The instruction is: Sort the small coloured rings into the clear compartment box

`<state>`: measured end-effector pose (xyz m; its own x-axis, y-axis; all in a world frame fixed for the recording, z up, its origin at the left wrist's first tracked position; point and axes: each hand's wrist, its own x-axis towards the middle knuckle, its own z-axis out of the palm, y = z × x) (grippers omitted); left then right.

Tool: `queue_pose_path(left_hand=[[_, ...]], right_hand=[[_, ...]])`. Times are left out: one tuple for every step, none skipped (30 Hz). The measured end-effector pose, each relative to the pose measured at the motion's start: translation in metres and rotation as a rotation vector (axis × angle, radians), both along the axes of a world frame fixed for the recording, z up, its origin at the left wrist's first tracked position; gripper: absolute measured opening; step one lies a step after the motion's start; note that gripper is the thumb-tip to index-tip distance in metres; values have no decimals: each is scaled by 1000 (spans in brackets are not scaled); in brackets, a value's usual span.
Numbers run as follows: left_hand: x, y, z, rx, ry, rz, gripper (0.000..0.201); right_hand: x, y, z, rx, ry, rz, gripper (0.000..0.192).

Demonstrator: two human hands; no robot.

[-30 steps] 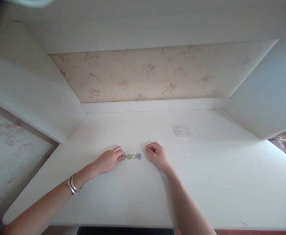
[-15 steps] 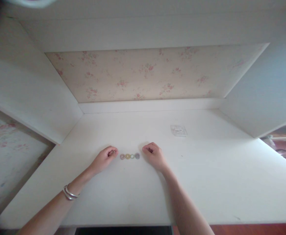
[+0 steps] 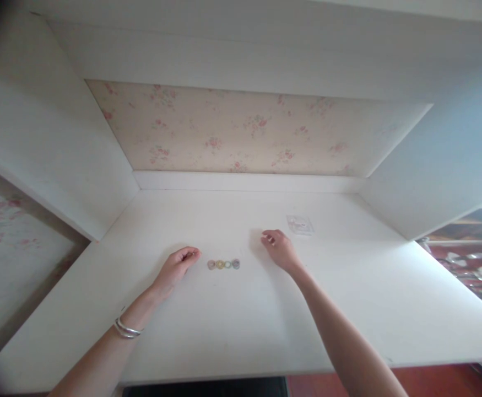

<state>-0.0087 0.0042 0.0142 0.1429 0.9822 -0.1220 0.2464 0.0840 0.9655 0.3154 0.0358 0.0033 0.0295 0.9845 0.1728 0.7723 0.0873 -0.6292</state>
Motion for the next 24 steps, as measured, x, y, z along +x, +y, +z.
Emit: queue_pose_path(left_hand=[[-1, 0, 0, -3, -8, -7, 34], [-1, 0, -1, -2, -15, -12, 35], [-2, 0, -1, -1, -18, -17, 35], [-2, 0, -2, 3, -19, -18, 35], [-3, 0, -3, 8, -19, -16, 35], [-3, 0, -3, 12, -19, -14, 35], [-3, 0, -4, 16, -20, -14, 35], [-4, 0, -5, 20, -22, -19, 35], [-4, 0, -6, 25, -26, -29, 34], [-5, 0, -6, 30, -29, -40, 33], [-6, 0, -7, 37, -30, -51, 33], [-7, 0, -8, 46, -26, -59, 32], [-7, 1, -9, 56, -19, -66, 31], [-7, 1, -10, 68, -7, -71, 30], [-7, 1, -10, 83, 10, -72, 29], [-7, 2, -11, 103, 30, -65, 28], [-7, 2, -12, 129, 51, -51, 26], [-6, 2, -12, 162, 72, -31, 25], [-6, 2, -12, 201, 91, -6, 24], [-5, 2, -12, 243, 106, 15, 23], [-3, 2, -11, 282, 114, 26, 23], [-2, 2, -9, 316, 117, 26, 23], [0, 2, -7, 347, 118, 18, 23], [3, 3, -4, 374, 122, 3, 25]], right_hand=[[12, 7, 6, 10, -110, -78, 33], [24, 14, 13, 28, -226, -157, 37], [34, 20, 20, 25, -337, -231, 41], [43, 25, 27, -4, -428, -299, 47], [51, 30, 32, -48, -493, -363, 53], [56, 34, 36, -98, -537, -412, 58], [60, 38, 39, -154, -562, -450, 63], [63, 41, 40, -215, -569, -481, 68], [64, 43, 40, -278, -566, -502, 71], [65, 45, 39, -337, -559, -511, 73], [65, 46, 38, -386, -553, -508, 74], [65, 47, 36, -421, -551, -496, 74], [64, 47, 35, -438, -554, -480, 71], [64, 47, 34, -440, -560, -466, 68], [63, 46, 33, -435, -566, -457, 65], [62, 46, 33, -424, -571, -453, 63], [60, 46, 34, -412, -573, -452, 62], [57, 46, 35, -398, -572, -447, 62], [53, 46, 37, -383, -570, -438, 63], [48, 46, 40, -366, -569, -427, 64], [40, 46, 43, -343, -563, -409, 64], [31, 45, 47, -315, -552, -388, 64], [19, 44, 51, -283, -538, -359, 62], [6, 42, 55, -232, -504, -310, 62]])
